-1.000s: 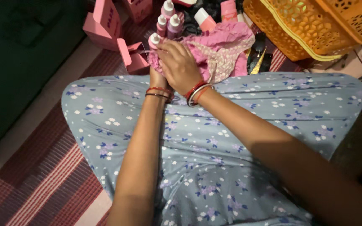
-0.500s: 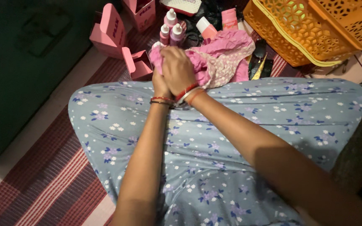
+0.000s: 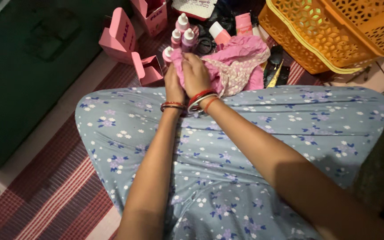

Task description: The person sits on a mat and wipes several small cosmetic bottles and pink boxes with a pink cloth. The person picks up each item, rubs it with the cloth, and places it back among the other items on the floor.

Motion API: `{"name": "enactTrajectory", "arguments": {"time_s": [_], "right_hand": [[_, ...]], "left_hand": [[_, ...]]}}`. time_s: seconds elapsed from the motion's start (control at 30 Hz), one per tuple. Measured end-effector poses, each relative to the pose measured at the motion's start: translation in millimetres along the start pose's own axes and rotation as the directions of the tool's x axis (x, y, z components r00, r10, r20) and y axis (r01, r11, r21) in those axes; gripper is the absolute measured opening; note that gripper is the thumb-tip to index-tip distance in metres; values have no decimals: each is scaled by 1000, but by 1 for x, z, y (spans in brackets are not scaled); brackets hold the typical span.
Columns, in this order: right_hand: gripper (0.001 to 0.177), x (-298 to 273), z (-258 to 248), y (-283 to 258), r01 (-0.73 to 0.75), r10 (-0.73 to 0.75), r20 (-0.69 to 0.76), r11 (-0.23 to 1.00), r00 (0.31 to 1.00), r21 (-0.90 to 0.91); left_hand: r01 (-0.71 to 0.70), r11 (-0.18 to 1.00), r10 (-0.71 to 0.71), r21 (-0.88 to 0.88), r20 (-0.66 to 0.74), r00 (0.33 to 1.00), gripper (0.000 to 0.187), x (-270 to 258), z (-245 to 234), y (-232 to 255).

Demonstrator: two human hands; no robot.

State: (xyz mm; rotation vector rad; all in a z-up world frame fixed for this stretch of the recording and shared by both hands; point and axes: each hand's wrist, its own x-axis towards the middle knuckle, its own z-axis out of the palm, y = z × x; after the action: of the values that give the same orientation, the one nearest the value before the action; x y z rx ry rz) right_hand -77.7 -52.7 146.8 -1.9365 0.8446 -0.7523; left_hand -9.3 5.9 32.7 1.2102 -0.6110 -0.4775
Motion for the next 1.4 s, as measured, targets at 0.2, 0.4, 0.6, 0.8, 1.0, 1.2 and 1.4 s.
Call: {"name": "enactTrajectory", "arguments": {"time_s": [0.2, 0.4, 0.6, 0.8, 1.0, 1.2, 1.4], "right_hand": [[34, 10, 11, 57, -258, 257, 46, 908, 965, 330], [49, 9, -5, 78, -301, 297, 66, 885, 953, 354], [49, -26, -18, -4, 106, -108, -26, 993, 994, -53], [36, -39, -21, -70, 372, -390, -20, 892, 921, -257], [26, -19, -14, -25, 222, -223, -36, 974, 974, -37], [26, 20, 1, 33, -297, 240, 177, 811, 955, 504], [31, 30, -15, 29, -346, 264, 230, 797, 937, 494]], "left_hand": [[187, 978, -192, -90, -57, 980, 47, -1, 2, 10], [385, 890, -386, -243, 48, 921, 44, -5, 4, 29], [372, 910, -380, -184, -9, 925, 40, -6, 1, 6], [107, 993, -106, -55, 24, 994, 33, -6, -13, -28], [96, 993, -98, 66, 26, 995, 39, 1, 3, 4], [193, 978, -187, -72, 85, 979, 38, -2, 12, 58], [259, 961, -251, -97, 82, 964, 42, -8, 8, 52]]}}
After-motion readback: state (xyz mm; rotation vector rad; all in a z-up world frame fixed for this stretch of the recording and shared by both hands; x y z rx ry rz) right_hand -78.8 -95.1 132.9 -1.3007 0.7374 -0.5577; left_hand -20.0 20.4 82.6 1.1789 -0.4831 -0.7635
